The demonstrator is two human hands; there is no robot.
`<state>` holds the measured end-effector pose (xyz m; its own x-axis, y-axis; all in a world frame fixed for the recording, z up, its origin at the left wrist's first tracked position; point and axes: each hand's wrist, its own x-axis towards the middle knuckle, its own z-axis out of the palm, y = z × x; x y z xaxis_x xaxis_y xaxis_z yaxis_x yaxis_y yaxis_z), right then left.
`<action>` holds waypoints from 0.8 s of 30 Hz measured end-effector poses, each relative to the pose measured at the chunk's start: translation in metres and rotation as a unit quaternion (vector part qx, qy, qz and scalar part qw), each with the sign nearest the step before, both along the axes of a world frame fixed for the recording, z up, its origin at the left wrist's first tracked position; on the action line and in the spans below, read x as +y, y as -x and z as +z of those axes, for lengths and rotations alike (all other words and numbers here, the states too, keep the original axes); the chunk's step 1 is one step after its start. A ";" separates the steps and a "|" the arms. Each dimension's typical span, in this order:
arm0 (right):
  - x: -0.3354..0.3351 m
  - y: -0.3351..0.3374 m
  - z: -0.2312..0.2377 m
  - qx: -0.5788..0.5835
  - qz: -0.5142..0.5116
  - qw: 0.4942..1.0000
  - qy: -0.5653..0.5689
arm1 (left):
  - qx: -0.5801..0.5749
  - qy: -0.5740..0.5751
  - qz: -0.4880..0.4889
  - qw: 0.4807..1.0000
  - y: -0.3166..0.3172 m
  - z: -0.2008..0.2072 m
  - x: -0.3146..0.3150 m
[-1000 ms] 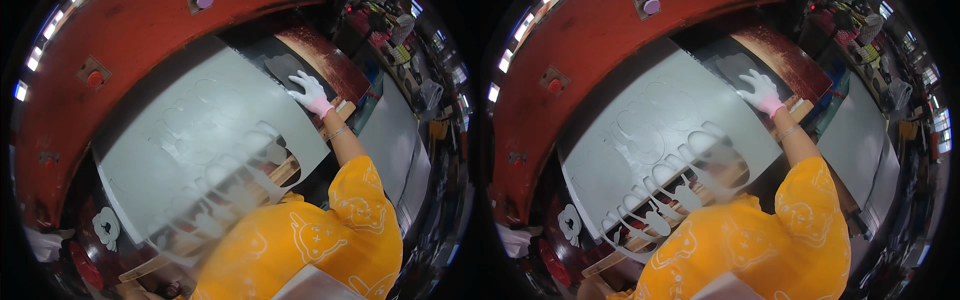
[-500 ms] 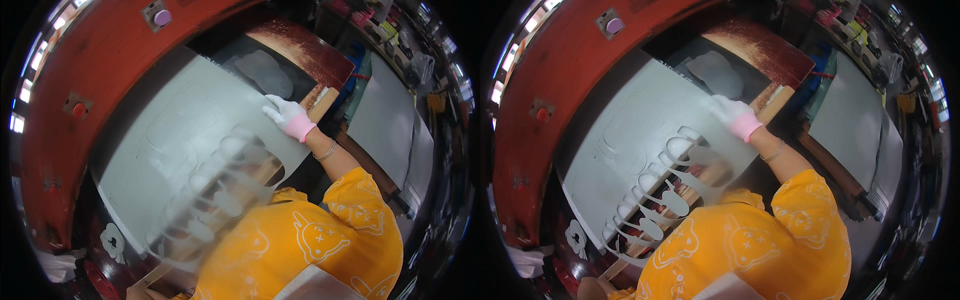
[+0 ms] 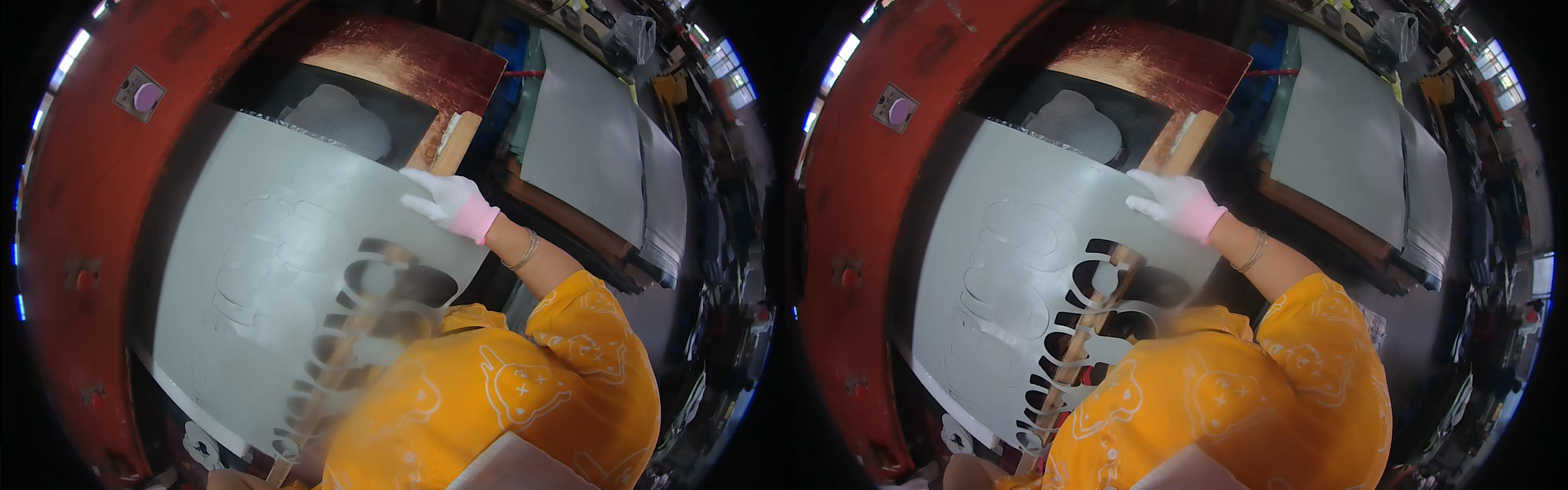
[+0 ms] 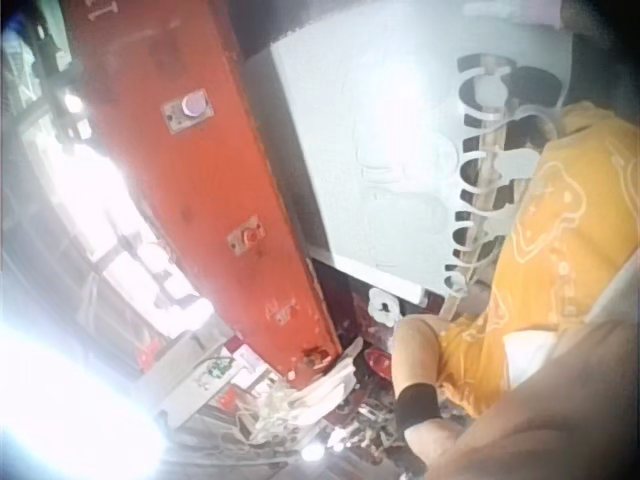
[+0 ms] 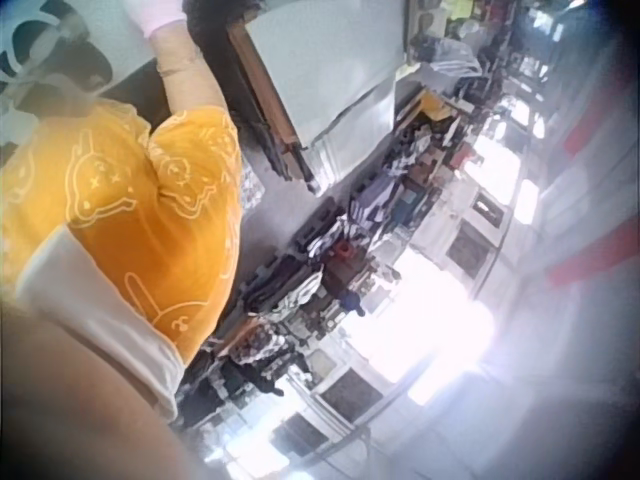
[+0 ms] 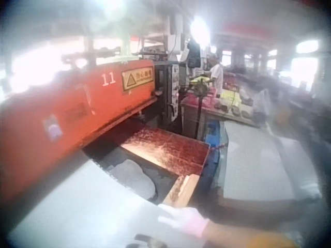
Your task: The person stacks and aligns several large gray sheets, then feeds them one by one into a red hydraulic guillotine cutter. After each cut, the person removes the cut pieces and sets them aside, repeating the process for multiple sheets.
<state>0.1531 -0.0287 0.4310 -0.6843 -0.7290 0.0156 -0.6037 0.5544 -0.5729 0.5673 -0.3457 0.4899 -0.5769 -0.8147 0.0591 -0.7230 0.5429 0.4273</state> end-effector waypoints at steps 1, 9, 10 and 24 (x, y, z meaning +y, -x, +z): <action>0.000 0.001 -0.001 0.002 -0.006 1.000 -0.004 | -0.007 0.003 0.003 1.000 0.002 0.002 -0.001; 0.011 0.002 -0.004 0.063 -0.025 0.997 0.028 | 0.042 0.045 -0.113 0.992 0.069 0.065 0.021; 0.010 0.003 -0.002 0.116 -0.030 0.991 0.055 | 0.067 0.023 -0.159 0.985 0.090 0.070 0.029; -0.075 -0.010 -0.008 0.166 0.065 0.959 0.220 | -0.001 0.099 -0.374 0.922 0.246 -0.057 0.107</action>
<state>0.1631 -0.1040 0.4234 -0.4916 -0.6815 0.5421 -0.8412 0.2108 -0.4979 0.3209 -0.2383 0.4328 -0.9734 -0.1619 0.1621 -0.1148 0.9571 0.2661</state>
